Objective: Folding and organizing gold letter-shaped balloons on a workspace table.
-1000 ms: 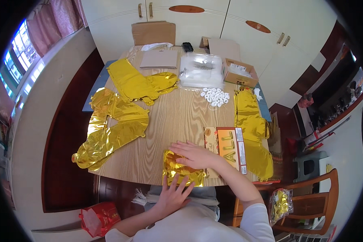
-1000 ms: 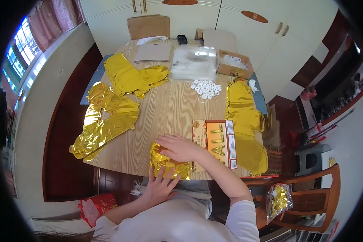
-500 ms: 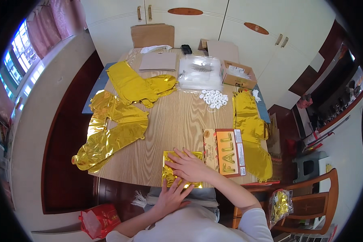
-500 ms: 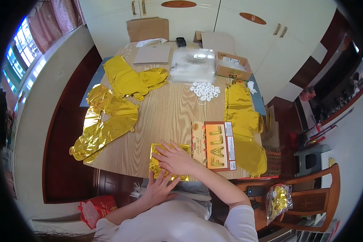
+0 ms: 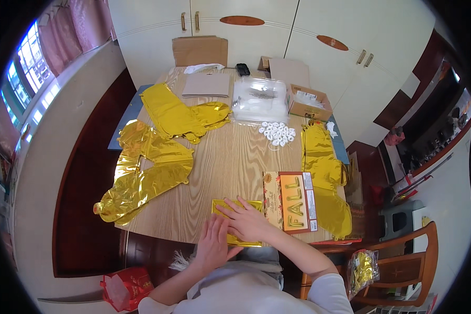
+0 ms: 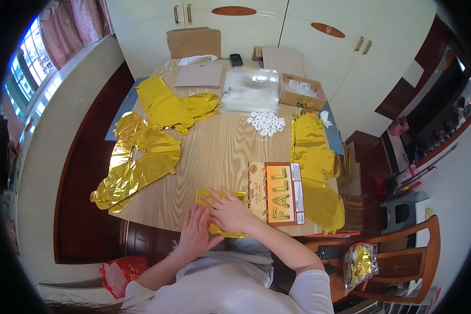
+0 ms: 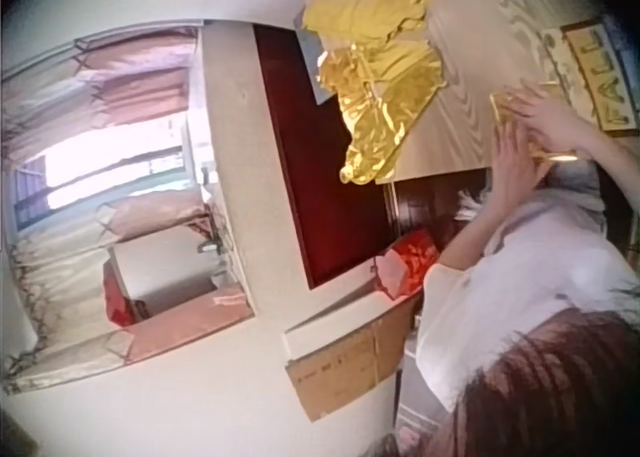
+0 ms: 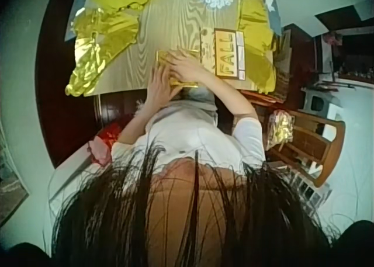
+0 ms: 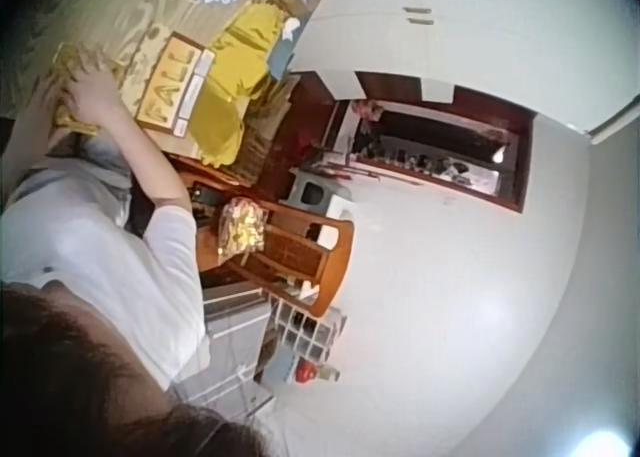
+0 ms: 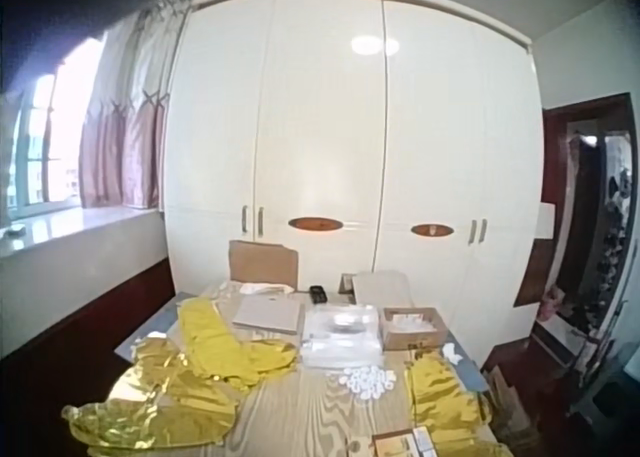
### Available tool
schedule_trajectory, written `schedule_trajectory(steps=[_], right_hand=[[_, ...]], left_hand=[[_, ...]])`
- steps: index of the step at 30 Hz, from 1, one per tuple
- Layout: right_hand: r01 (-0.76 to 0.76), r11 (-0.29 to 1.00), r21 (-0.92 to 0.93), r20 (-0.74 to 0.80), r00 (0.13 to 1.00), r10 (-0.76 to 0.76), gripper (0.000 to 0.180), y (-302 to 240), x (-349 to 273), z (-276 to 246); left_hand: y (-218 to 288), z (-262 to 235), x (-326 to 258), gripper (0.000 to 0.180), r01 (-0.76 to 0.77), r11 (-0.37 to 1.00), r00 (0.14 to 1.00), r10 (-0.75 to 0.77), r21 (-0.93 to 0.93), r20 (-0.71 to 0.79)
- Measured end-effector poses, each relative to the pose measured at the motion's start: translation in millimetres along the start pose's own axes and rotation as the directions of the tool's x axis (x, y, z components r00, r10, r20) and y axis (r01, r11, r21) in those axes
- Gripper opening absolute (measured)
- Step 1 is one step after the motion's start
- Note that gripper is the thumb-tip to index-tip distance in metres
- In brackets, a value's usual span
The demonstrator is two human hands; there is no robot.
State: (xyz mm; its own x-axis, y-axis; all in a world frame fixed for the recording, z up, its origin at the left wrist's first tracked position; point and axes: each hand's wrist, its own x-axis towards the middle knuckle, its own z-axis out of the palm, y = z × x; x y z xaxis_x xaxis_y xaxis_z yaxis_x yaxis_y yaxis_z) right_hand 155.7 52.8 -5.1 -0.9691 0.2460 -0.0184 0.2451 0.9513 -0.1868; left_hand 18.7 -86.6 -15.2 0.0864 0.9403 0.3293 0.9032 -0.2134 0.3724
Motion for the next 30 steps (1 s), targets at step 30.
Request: schedule_trajectory(steps=[30], right_hand=[[-0.272, 0.962, -0.026, -0.129, 0.955, 0.267, 0.081, -4.7, -35.6, 5.6]], left_hand=[[-18.7, -10.2, 36.5, 0.092, 0.024, 0.962, 0.977, -0.080, 0.270, 0.197]])
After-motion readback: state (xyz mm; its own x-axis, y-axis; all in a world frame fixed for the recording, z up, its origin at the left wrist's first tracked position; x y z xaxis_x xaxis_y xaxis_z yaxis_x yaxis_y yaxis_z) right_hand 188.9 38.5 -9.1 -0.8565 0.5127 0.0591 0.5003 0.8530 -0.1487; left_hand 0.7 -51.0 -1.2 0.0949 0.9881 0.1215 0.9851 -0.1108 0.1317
